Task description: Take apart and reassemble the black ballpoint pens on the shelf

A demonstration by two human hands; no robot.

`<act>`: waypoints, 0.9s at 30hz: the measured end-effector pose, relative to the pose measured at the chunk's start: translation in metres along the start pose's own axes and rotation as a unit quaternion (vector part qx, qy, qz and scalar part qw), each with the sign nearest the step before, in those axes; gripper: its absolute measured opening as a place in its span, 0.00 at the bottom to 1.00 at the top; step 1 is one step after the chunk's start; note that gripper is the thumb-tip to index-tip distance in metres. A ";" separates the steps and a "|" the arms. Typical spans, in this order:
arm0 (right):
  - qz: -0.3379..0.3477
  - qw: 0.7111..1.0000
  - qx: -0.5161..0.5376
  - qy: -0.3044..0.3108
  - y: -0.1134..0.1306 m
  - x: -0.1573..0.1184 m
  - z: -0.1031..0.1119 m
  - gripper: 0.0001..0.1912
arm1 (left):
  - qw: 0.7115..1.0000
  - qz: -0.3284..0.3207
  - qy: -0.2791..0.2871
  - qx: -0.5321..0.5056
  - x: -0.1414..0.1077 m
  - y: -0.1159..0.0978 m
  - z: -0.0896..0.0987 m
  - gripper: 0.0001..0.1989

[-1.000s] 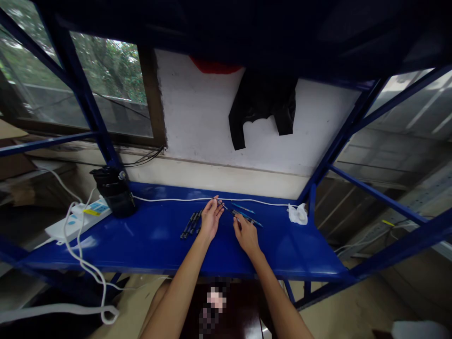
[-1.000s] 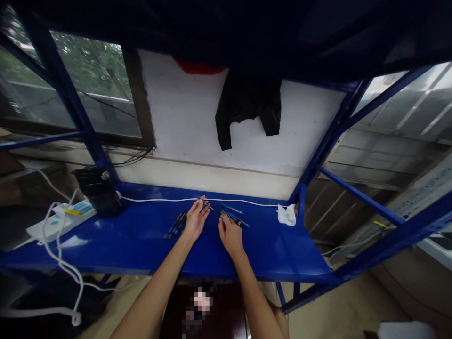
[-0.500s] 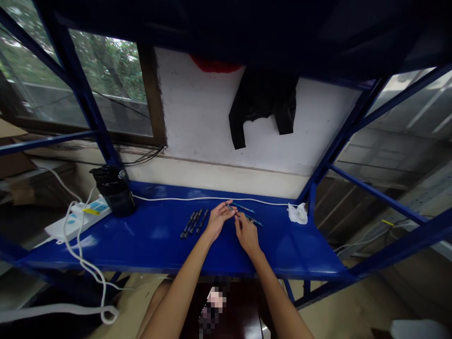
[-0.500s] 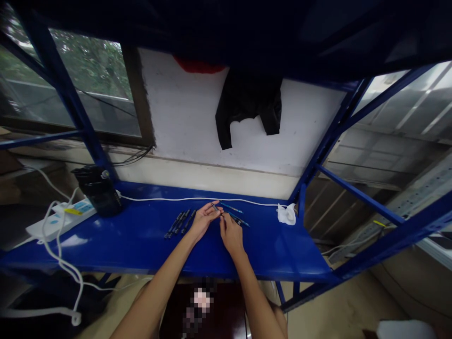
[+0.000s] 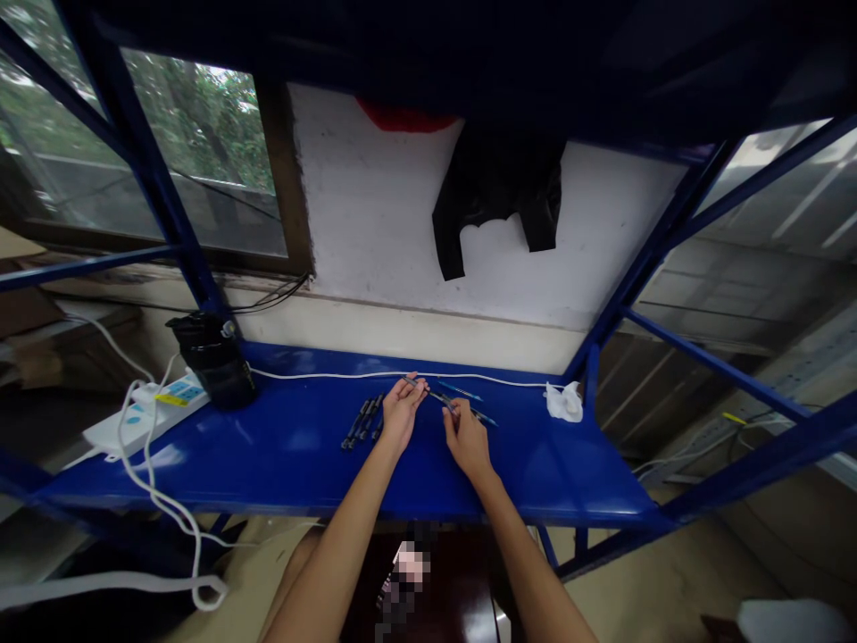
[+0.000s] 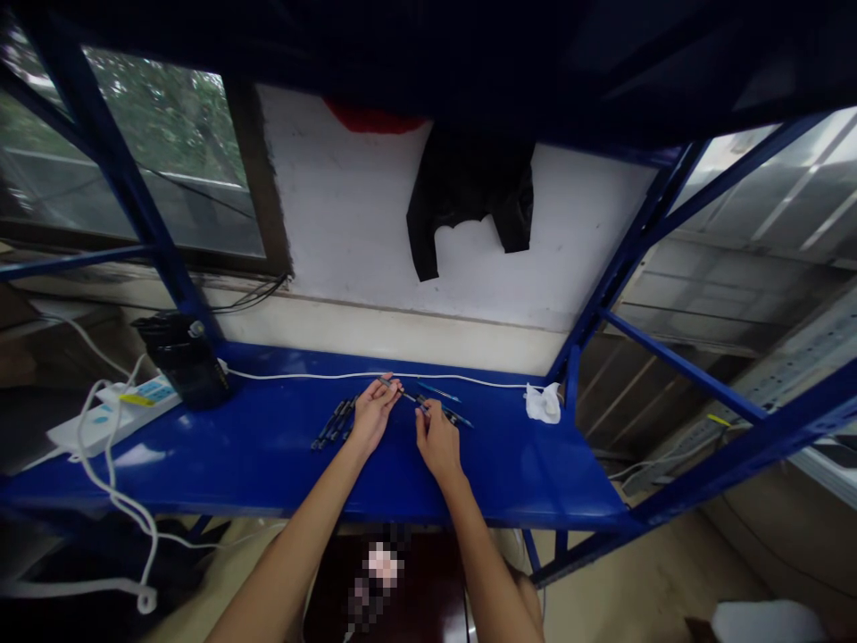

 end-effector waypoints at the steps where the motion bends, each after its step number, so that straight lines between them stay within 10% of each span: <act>1: 0.000 1.000 0.000 0.001 0.000 0.000 0.000 0.16 | 1.000 0.001 0.001 0.000 0.000 0.000 0.000 0.26; 27: 0.031 0.997 0.061 0.024 -0.004 0.033 -0.002 0.14 | 0.982 -0.011 0.066 0.178 -0.015 -0.011 -0.027 0.22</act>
Point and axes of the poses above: each hand's wrist, its own x-axis towards the middle knuckle, its own z-axis out of the back of the hand, y = z × x, the point moved 4 cm from there along x, towards the middle knuckle, and after that the axes turned 5 degrees about z, right-handed, at the moved point
